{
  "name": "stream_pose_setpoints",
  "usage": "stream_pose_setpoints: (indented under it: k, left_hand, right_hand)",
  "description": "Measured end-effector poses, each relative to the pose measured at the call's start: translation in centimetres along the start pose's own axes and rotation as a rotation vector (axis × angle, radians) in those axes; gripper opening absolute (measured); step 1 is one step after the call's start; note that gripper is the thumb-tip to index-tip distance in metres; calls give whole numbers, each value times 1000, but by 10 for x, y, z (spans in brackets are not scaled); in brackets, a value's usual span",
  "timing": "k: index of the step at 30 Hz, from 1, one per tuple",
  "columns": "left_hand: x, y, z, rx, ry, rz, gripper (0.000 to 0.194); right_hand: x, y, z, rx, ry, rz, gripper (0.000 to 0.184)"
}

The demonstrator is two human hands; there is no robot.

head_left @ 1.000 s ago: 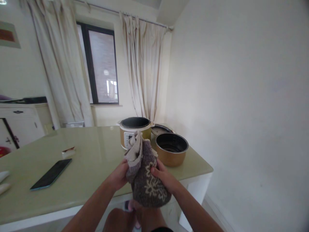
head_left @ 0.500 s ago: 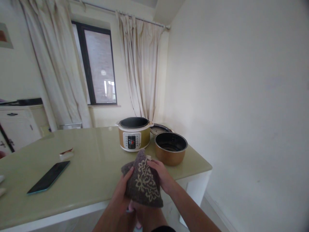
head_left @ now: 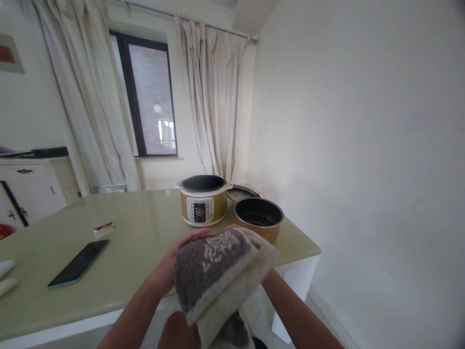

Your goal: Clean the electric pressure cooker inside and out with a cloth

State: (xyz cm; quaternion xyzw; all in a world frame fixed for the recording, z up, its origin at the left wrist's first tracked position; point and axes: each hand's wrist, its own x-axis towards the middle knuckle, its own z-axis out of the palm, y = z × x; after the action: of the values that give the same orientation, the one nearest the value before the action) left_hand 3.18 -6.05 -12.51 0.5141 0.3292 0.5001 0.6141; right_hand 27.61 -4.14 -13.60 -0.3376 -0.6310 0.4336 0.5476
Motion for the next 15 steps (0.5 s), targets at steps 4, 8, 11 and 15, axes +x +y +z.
stream_pose_setpoints:
  k: [4,8,11,15]
  left_hand:
    - [8,8,0,242,-27,140,40]
    - [20,18,7,478,92,269,29]
    - [22,34,15,541,62,281,24]
    - [18,51,19,700,-126,278,29]
  right_hand:
    - [-4,-18,-16,-54,-357,-25,66]
    - [-12,-35,-22,-78,-561,-57,109]
    - [-13,-37,-22,-57,-379,-71,83]
    - [-10,-28,-19,40,-20,56,43]
